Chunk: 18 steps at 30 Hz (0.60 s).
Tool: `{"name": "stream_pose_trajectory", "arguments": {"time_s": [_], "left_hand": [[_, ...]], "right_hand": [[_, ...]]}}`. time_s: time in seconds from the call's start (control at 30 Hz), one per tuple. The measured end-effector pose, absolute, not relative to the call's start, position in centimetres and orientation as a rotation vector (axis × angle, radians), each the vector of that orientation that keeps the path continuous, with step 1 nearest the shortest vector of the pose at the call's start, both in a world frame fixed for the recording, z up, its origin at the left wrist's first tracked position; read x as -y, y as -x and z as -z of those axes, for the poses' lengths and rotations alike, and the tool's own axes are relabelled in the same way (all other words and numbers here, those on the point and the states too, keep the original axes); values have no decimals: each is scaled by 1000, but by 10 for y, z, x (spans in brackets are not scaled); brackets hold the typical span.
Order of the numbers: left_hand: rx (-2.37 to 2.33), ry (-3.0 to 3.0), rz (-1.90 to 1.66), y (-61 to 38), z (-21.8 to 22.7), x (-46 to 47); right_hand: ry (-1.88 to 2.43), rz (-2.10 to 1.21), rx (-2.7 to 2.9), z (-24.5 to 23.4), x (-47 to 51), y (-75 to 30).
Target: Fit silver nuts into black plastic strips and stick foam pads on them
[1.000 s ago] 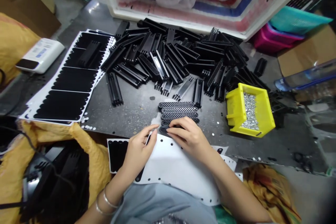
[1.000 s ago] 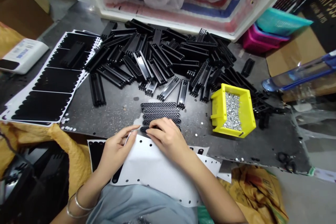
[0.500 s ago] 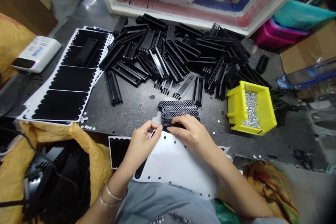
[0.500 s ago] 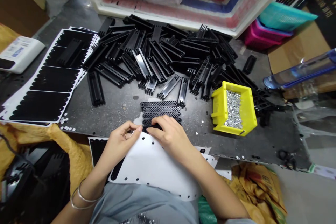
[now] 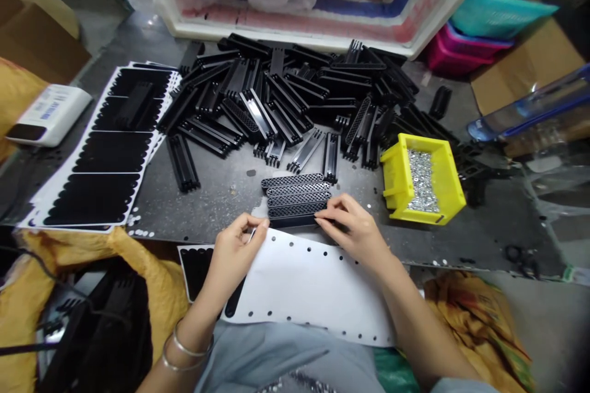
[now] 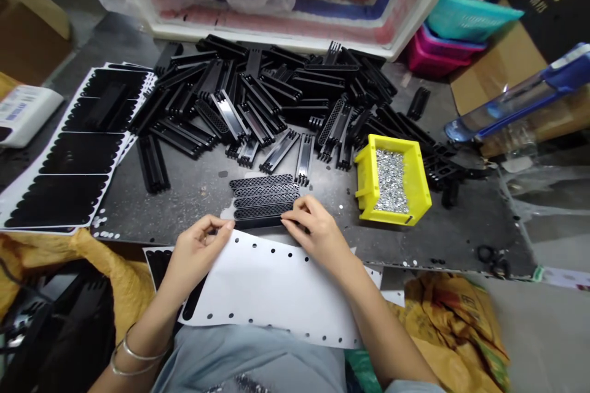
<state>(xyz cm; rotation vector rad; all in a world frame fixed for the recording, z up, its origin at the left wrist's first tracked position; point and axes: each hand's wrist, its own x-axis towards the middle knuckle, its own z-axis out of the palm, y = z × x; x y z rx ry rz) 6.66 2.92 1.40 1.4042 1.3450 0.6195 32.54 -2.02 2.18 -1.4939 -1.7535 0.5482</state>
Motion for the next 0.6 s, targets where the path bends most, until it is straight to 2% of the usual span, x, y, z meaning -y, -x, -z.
{"name": "stream_pose_trajectory", "arguments": {"time_s": [0.1,0.2,0.4,0.5,0.6], "left_hand": [[-1380,-1551,-863,-70,-14,-11],[-1074,-1786,-1033,-79,-21,9],[-569,-1887,-697,-95,-46,11],[-307,-2164,-800,-102,-45,9],[-174,-2287,-878,-108,-43,11]], "right_hand": [[1561,-390,1753,-32,34,-311],[1423,-710,1787,-50,54,-296],[1287,-1098,1475,-63,85,-304],[1254,-1333,1318,-49,92,-306],[1282,-1411,1127,-32,104,-309]]}}
